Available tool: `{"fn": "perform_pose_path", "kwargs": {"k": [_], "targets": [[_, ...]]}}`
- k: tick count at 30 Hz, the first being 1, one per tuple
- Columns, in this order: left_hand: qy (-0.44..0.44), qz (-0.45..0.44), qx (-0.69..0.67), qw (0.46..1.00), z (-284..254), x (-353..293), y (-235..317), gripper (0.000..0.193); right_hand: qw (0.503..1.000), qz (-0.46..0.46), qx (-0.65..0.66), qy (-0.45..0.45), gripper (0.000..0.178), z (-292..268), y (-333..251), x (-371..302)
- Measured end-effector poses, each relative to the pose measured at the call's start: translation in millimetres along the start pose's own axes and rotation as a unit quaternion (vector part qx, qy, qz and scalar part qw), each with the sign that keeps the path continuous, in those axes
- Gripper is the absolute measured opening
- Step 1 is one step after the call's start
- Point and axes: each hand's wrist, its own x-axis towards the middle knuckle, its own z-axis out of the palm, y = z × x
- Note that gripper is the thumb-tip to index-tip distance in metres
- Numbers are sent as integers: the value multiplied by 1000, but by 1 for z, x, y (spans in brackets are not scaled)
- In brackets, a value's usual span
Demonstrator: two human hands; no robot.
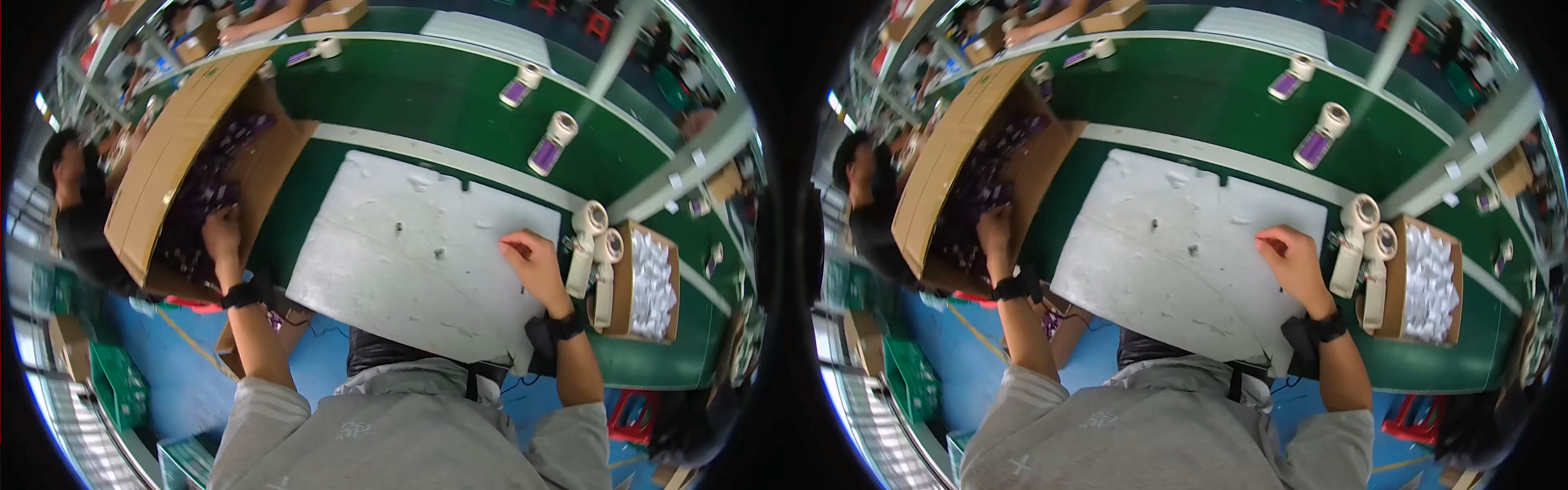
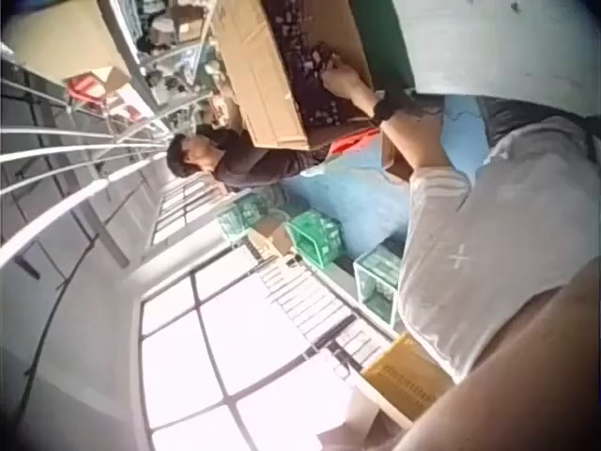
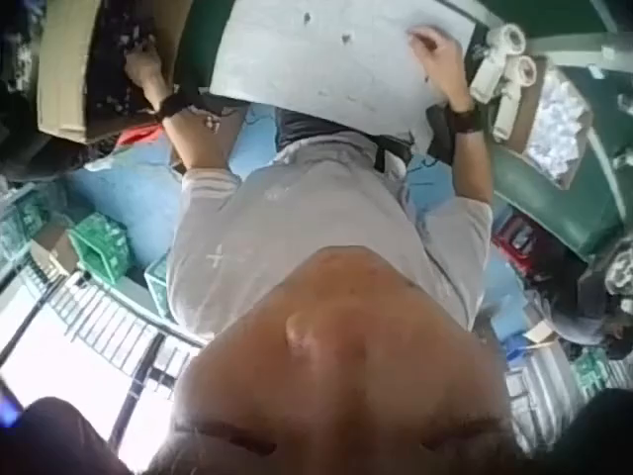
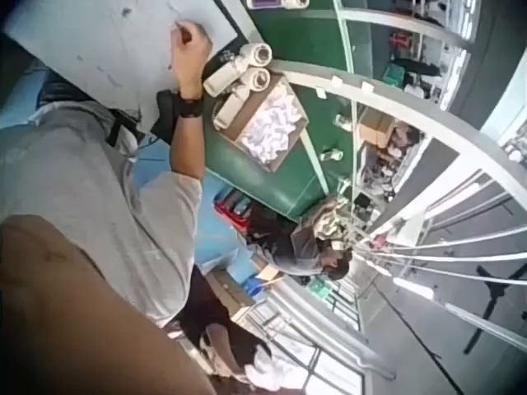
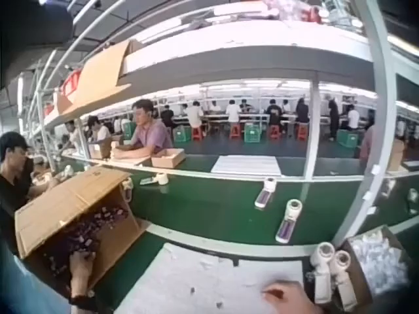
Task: The person assembles a handheld fan by connecting a battery pack to a circuit board and fitting the components into the housing. They then place the battery pack into the handle compartment and set the unit on the conveyor belt.
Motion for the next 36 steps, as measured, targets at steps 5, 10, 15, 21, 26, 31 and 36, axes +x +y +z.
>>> {"fn": "perform_pose_path", "kwargs": {"k": [5,10,15,21,26,31,36], "targets": [[10,72,-347,935,-47,-31,71,21,999,0,31,24,16,-4,-7,-1],[-270,224,-523,777,-96,-99,198,12,985,-94,51,135,32,2,-31,-5],[-521,253,-546,605,-61,-157,298,15,956,-205,71,198,40,8,-33,-11],[-509,274,-626,524,2,-187,331,28,996,84,-7,44,38,-3,-26,-14],[-548,362,-567,498,25,-207,319,39,991,-49,38,119,34,17,-8,-19],[-545,203,-671,461,32,-208,318,32,997,-62,-29,35,35,5,-29,-12],[-539,15,-697,473,27,-184,320,23,989,-81,-59,113,30,-26,-24,-5]]}}
